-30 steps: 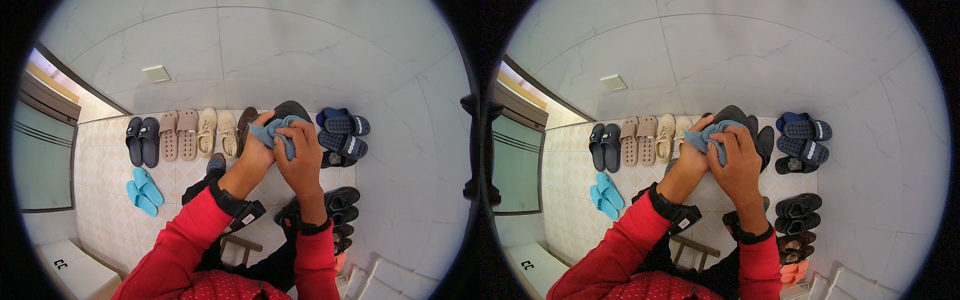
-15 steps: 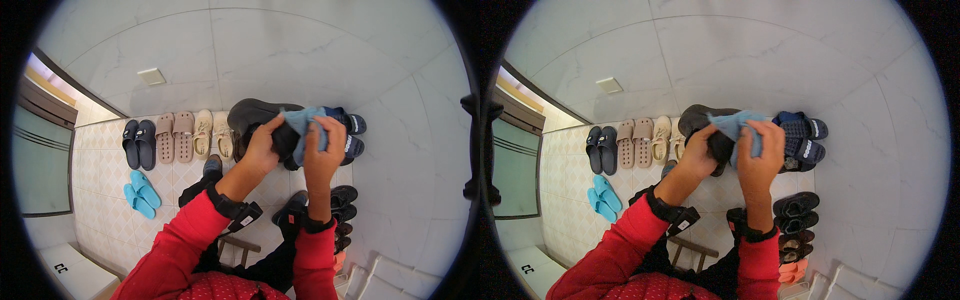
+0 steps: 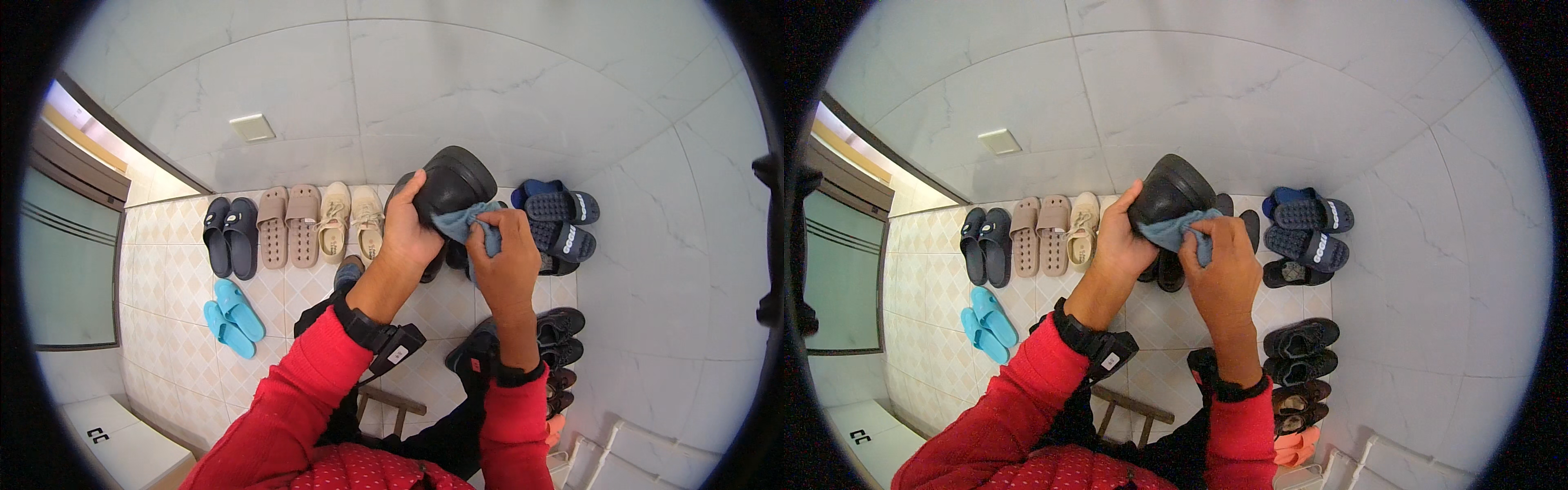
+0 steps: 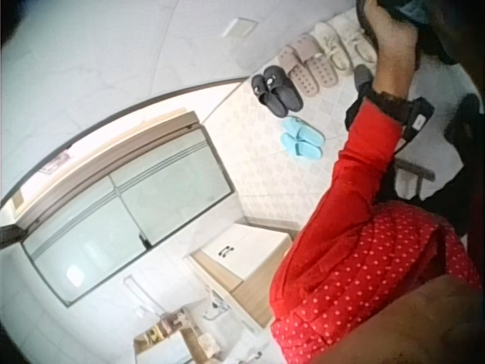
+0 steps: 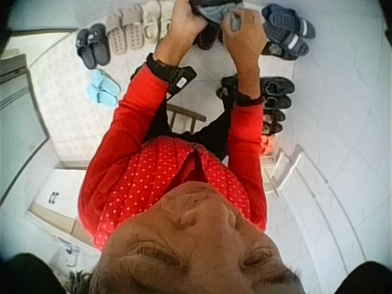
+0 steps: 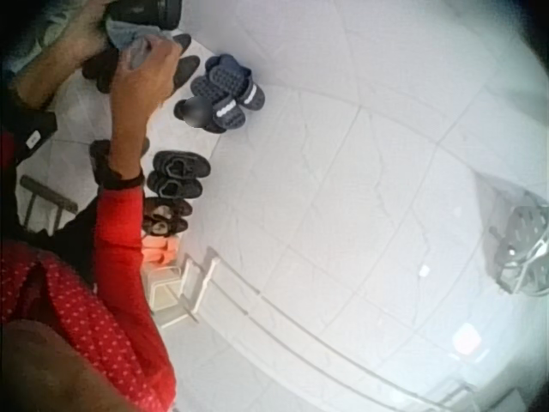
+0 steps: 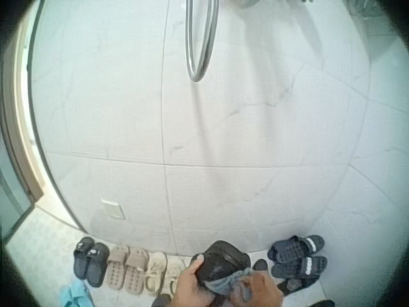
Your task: The person wipes a black shoe with a blue cloth, rotating it to clean multiple surfaces. They place the shoe down, then pick up another black shoe and continue wiping it with the same cloth.
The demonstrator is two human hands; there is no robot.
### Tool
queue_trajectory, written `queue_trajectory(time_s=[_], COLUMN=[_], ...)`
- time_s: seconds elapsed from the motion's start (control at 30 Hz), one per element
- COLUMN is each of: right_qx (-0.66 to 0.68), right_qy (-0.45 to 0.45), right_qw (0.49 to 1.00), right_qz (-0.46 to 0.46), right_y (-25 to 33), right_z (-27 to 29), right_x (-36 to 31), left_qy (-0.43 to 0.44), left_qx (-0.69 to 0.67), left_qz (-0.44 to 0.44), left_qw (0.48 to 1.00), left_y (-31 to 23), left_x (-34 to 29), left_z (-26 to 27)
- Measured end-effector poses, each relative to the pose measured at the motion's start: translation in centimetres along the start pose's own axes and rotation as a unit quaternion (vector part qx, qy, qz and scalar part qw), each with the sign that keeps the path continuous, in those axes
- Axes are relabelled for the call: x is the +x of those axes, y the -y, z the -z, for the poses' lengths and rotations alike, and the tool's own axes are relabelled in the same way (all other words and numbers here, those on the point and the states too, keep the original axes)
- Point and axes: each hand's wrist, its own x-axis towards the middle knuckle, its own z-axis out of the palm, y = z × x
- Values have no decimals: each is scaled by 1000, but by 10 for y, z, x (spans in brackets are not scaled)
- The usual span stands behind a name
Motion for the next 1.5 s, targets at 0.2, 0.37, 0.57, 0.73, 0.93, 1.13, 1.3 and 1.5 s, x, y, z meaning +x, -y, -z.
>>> queue_trajectory(time_s=[0.2,0.37,0.57,0.73,0.93,1.13,1.3,1.5], right_qx=[-57,90,47,11,92,20,6,-49], right_qy=[-63,-168,-41,-73,-196,-126,-93,-153], right_qw=[996,981,997,997,975,989,995,987], right_qz=[-35,24,39,9,-49,80,38,18], right_y=[-21,-5,11,-8,-11,4,7,-4], right_z=[5,3,-11,1,13,8,14,20], right_x=[5,12,6,11,14,18,16,20], left_qy=[39,-24,56,59,61,129,153,110], left_qx=[-65,-35,-2,38,98,227,429,471], left_qz=[15,2,57,25,11,-78,-252,-165], left_qw=[997,999,997,997,993,962,854,859], left_y=[-8,3,5,8,9,32,35,33], left_x=[-2,-2,-8,-11,-15,-24,-29,-33], left_z=[-2,-5,-7,-14,-13,-11,-18,-20])
